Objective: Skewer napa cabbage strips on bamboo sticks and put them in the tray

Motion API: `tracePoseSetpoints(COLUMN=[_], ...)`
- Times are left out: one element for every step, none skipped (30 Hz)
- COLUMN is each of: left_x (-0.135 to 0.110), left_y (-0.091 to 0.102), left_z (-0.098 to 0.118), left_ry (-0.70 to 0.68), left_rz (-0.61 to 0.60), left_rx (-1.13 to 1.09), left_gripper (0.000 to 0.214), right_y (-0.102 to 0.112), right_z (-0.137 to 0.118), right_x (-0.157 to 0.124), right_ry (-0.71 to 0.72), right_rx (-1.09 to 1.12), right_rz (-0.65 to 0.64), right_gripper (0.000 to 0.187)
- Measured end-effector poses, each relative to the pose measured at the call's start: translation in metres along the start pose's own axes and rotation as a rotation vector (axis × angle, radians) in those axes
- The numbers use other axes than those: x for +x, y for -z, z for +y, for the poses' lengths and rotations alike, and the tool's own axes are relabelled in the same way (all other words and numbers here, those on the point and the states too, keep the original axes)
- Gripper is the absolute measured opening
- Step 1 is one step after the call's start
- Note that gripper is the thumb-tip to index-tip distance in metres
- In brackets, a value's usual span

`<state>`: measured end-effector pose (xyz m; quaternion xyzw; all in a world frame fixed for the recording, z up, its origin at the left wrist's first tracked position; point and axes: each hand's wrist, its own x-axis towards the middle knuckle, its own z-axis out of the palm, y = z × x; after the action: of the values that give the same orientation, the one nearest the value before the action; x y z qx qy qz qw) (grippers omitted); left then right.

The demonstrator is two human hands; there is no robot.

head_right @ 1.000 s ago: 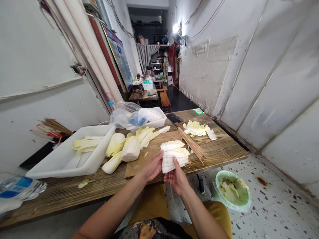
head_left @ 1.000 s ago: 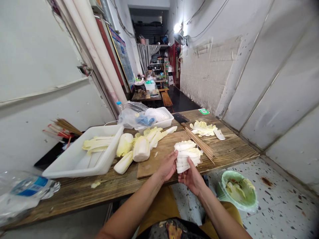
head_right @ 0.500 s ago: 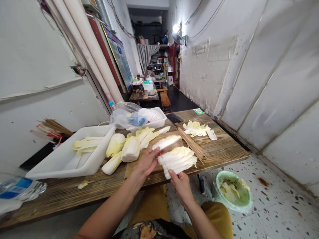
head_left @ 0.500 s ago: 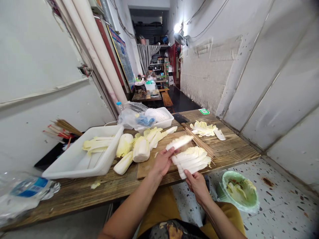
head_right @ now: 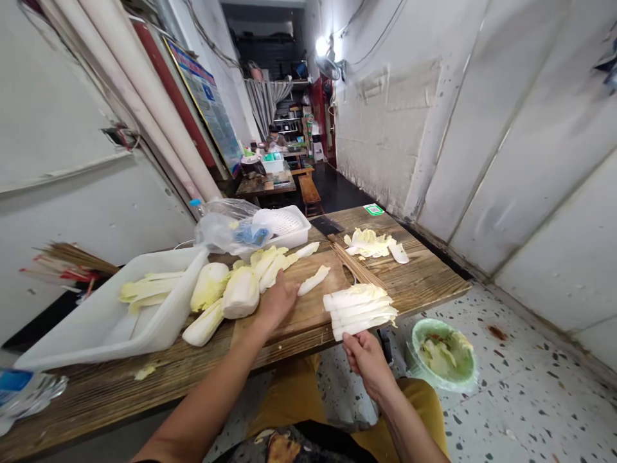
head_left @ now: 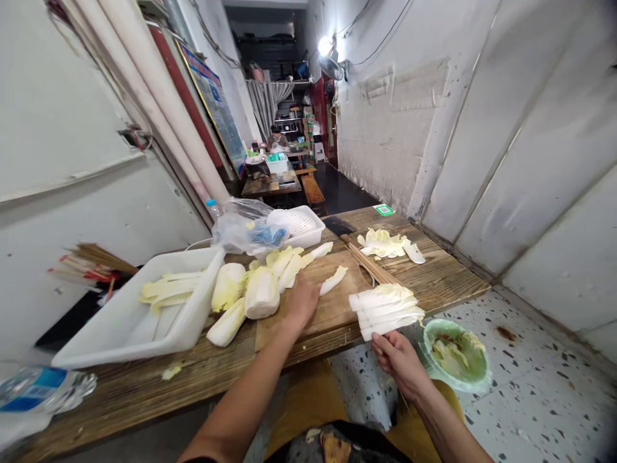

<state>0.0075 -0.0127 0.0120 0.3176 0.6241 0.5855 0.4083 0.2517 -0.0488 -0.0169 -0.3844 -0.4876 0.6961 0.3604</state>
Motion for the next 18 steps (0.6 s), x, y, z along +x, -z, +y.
tracePoseSetpoints(left_x=[-0.009, -0.019, -0.028, -0.037, -0.044, -0.050, -0.054, -0.057, -0.059, -0.060, -0.060, -0.060, -0.061, -0.061, -0.061, -0.062, -0.063, -0.064], left_y=[0.000, -0.001, -0.004, -0.009, -0.015, -0.021, -0.027, -0.032, -0.036, -0.039, -0.041, -0.043, -0.045, -0.047, -0.049, -0.051, -0.053, -0.056], left_z=[0.001, 0.002, 0.002, 0.002, 0.001, 0.000, -0.001, -0.002, -0.004, -0.005, -0.006, -0.007, -0.008, -0.009, -0.009, -0.009, -0.008, -0.008], left_ry=[-0.049, -0.069, -0.058, -0.021, 0.035, 0.086, 0.127, 0.158, 0.184, 0.203, 0.218, 0.226, 0.228, 0.224, 0.219, 0.212, 0.206, 0.200], left_rz=[0.018, -0.007, -0.092, -0.227, -0.380, -0.506, -0.584, -0.607, -0.585, -0.541, -0.500, -0.466, -0.436, -0.413, -0.392, -0.372, -0.353, -0.336], left_rx=[0.025, 0.023, -0.014, -0.086, -0.189, -0.299, -0.395, -0.467, -0.513, -0.543, -0.568, -0.596, -0.629, -0.668, -0.711, -0.754, -0.791, -0.818], left_gripper=[0.052, 0.053, 0.052, 0.051, 0.049, 0.048, 0.047, 0.047, 0.046, 0.046, 0.046, 0.045, 0.044, 0.043, 0.042, 0.041, 0.040, 0.039], right_y=[0.000, -0.002, -0.004, -0.006, -0.010, -0.013, -0.016, -0.020, -0.022, -0.025, -0.027, -0.028, -0.030, -0.031, -0.032, -0.034, -0.035, -0.037], right_z=[-0.001, -0.001, -0.002, -0.002, -0.001, -0.001, -0.001, -0.001, 0.000, 0.000, 0.001, 0.001, 0.002, 0.002, 0.003, 0.004, 0.004, 0.004], right_x=[0.001, 0.002, 0.004, 0.006, 0.007, 0.008, 0.009, 0.009, 0.009, 0.009, 0.008, 0.008, 0.007, 0.007, 0.007, 0.007, 0.007, 0.007], right_ry=[-0.001, -0.003, -0.006, -0.010, -0.015, -0.019, -0.021, -0.022, -0.021, -0.017, -0.013, -0.005, 0.004, 0.016, 0.031, 0.047, 0.064, 0.079], right_rx=[0.005, 0.008, 0.010, 0.011, 0.009, 0.006, 0.002, -0.003, -0.008, -0.013, -0.017, -0.019, -0.020, -0.020, -0.018, -0.017, -0.015, -0.016], right_rz=[-0.004, -0.011, -0.022, -0.037, -0.054, -0.071, -0.085, -0.094, -0.095, -0.092, -0.083, -0.070, -0.055, -0.038, -0.019, -0.001, 0.017, 0.032], right_gripper=[0.036, 0.037, 0.037, 0.037, 0.037, 0.036, 0.035, 0.035, 0.034, 0.033, 0.032, 0.031, 0.030, 0.028, 0.027, 0.025, 0.024, 0.023])
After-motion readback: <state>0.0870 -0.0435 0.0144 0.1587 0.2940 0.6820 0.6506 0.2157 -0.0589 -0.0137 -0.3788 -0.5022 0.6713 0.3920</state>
